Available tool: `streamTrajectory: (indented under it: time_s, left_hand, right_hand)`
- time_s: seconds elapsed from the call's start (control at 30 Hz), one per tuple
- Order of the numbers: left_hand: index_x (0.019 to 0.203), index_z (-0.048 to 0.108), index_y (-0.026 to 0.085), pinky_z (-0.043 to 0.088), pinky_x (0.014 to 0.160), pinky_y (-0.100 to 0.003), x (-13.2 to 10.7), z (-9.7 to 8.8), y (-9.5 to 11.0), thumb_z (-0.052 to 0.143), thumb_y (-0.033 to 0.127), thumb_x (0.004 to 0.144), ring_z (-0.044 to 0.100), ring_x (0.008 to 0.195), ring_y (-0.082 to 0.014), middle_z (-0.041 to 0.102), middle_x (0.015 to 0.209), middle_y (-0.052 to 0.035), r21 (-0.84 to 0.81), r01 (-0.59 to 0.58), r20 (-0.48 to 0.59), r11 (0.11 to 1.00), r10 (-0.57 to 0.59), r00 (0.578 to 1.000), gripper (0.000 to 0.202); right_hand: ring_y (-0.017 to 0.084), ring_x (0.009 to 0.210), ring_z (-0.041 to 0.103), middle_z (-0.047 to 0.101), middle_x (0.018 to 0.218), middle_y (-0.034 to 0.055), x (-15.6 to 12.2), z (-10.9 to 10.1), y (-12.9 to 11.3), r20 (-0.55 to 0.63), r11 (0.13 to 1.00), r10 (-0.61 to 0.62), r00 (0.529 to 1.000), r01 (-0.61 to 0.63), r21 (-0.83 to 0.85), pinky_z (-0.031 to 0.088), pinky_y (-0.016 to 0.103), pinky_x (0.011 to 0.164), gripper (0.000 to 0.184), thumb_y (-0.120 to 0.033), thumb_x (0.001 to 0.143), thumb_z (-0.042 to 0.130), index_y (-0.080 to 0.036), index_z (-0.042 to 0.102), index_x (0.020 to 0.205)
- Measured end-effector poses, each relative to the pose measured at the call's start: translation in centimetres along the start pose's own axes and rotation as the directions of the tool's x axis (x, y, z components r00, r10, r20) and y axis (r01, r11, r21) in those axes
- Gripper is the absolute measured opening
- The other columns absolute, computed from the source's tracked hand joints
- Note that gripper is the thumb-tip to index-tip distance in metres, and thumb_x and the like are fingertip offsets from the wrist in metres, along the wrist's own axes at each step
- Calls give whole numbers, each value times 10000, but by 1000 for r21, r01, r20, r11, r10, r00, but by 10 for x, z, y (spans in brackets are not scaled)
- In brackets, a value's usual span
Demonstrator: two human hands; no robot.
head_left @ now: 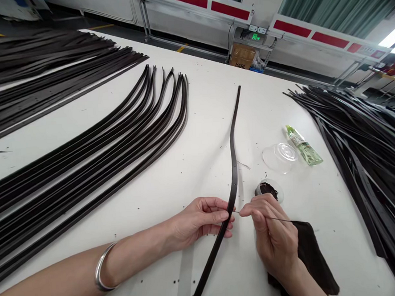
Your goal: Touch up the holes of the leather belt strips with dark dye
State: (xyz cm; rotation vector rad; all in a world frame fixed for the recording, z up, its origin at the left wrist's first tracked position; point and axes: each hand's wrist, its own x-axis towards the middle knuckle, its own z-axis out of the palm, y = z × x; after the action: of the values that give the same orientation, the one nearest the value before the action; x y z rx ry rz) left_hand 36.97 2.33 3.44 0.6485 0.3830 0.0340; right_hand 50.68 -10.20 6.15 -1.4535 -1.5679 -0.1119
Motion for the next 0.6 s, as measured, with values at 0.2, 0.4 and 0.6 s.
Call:
streamTrajectory:
  time_s: [0.2, 0.4, 0.6]
  left_hand:
    - [903, 690, 132, 556, 756, -344, 0, 0, 0, 754, 212, 797, 642, 727, -155, 694, 809, -62, 8, 1, 15, 1000, -1, 1000, 148]
    - [936, 692, 131, 562, 764, -344, 0, -2, -2, 733, 222, 819, 653, 746, -159, 692, 844, -62, 22, 1, 24, 1000, -2, 1000, 154]
    - [944, 690, 126, 573, 776, -364, 0, -2, -2, 728, 219, 823, 643, 743, -157, 683, 799, -47, 29, -1, 11, 1000, 0, 1000, 157]
  right_hand:
    - [153, 719, 574, 666, 779, 28, 1, 1, 0, 17, 999, -38, 999, 38, -21, 475, 355, 688, 262, 30, 882, 429, -192, 552, 949]
    - [152, 749, 562, 660, 774, 20, -1, 0, -1, 41, 1000, -5, 999, 6, -23, 464, 356, 703, 266, 37, 880, 426, -193, 547, 935]
    - [154, 754, 561, 664, 783, 22, -2, 1, -1, 33, 1000, 14, 999, -14, -20, 471, 352, 717, 266, 40, 881, 425, -189, 551, 928]
